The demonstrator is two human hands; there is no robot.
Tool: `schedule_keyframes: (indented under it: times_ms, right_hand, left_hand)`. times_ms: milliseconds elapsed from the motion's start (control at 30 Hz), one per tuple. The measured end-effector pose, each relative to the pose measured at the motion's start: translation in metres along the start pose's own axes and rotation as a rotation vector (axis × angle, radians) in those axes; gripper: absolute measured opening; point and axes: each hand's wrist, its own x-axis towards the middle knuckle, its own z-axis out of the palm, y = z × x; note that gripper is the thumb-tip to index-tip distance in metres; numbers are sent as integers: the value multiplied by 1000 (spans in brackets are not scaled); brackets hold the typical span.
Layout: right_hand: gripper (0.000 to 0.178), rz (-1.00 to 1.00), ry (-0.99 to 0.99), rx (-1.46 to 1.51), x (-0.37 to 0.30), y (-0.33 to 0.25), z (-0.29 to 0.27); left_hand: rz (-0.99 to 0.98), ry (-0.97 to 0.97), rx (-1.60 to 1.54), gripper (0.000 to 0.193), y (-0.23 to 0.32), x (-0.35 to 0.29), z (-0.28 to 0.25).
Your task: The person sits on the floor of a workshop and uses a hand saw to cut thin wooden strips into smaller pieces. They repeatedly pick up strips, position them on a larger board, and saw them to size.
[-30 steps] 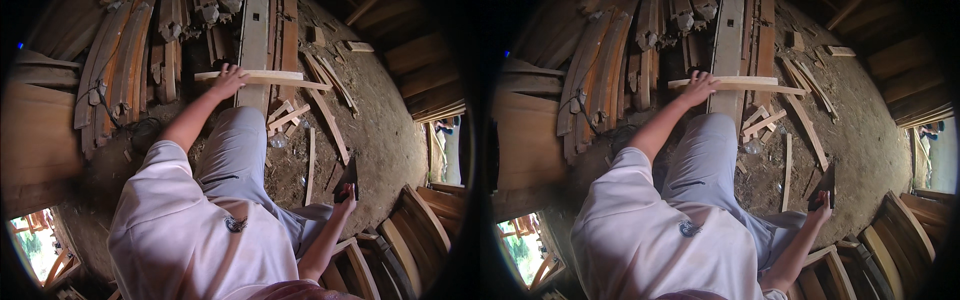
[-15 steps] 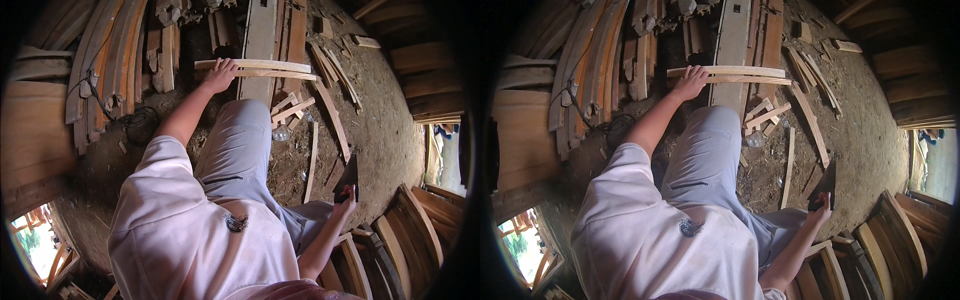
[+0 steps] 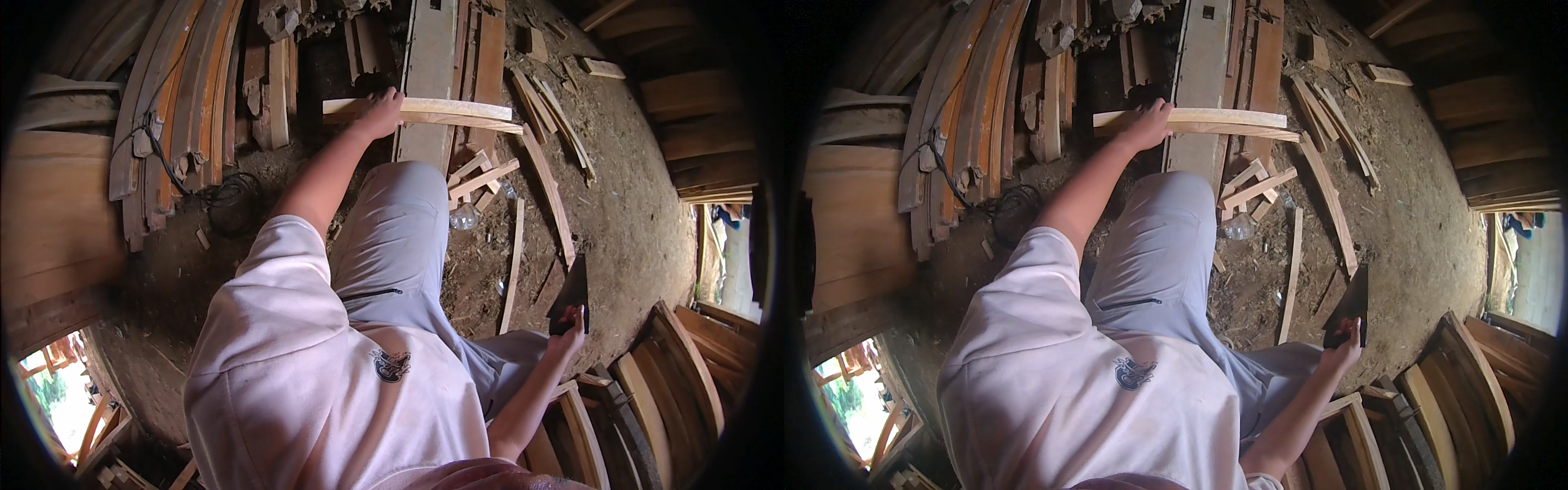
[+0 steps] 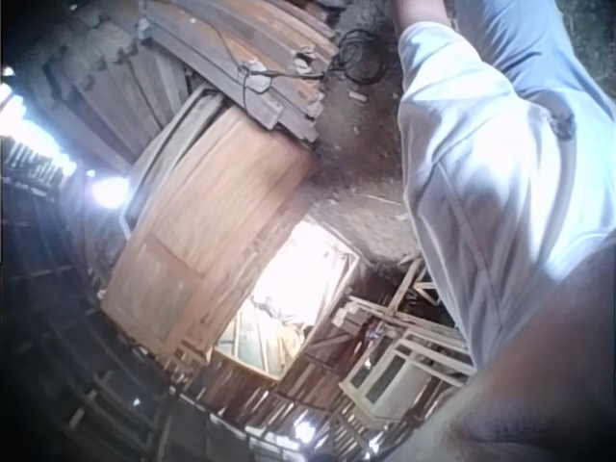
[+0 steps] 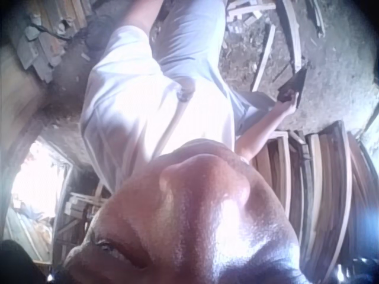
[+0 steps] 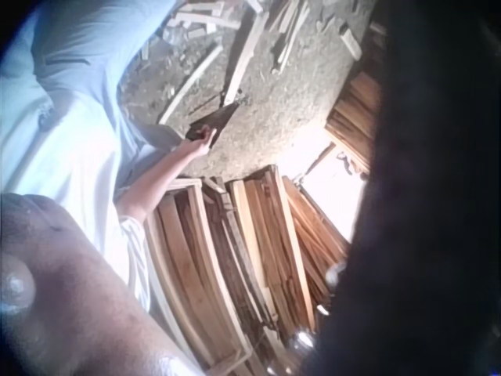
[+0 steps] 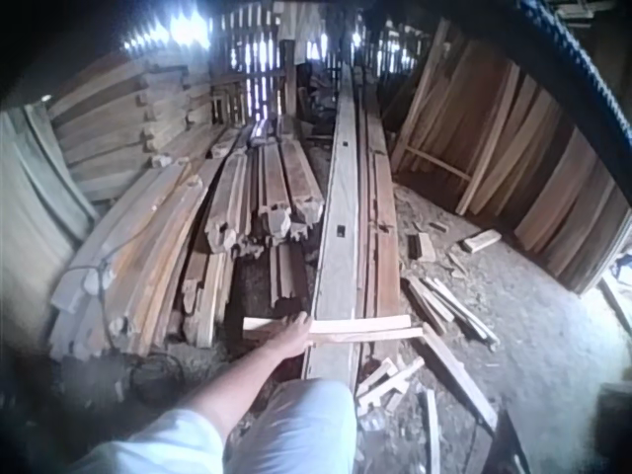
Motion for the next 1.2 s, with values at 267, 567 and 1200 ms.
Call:
schedule_keyframes:
  times_ms: [267, 567, 1200]
  right_hand:
    - [20, -8, 15, -66, -1, -2, -5]
    - [22, 15, -1, 21, -4, -3, -1]
    - [31, 20, 15, -90, 11, 0, -18]
  left_hand:
    - [20, 37, 86, 50, 11, 7, -7]
    - [228, 235, 255, 28, -2, -7, 20]
    - [246, -56, 252, 57, 0, -6, 13]
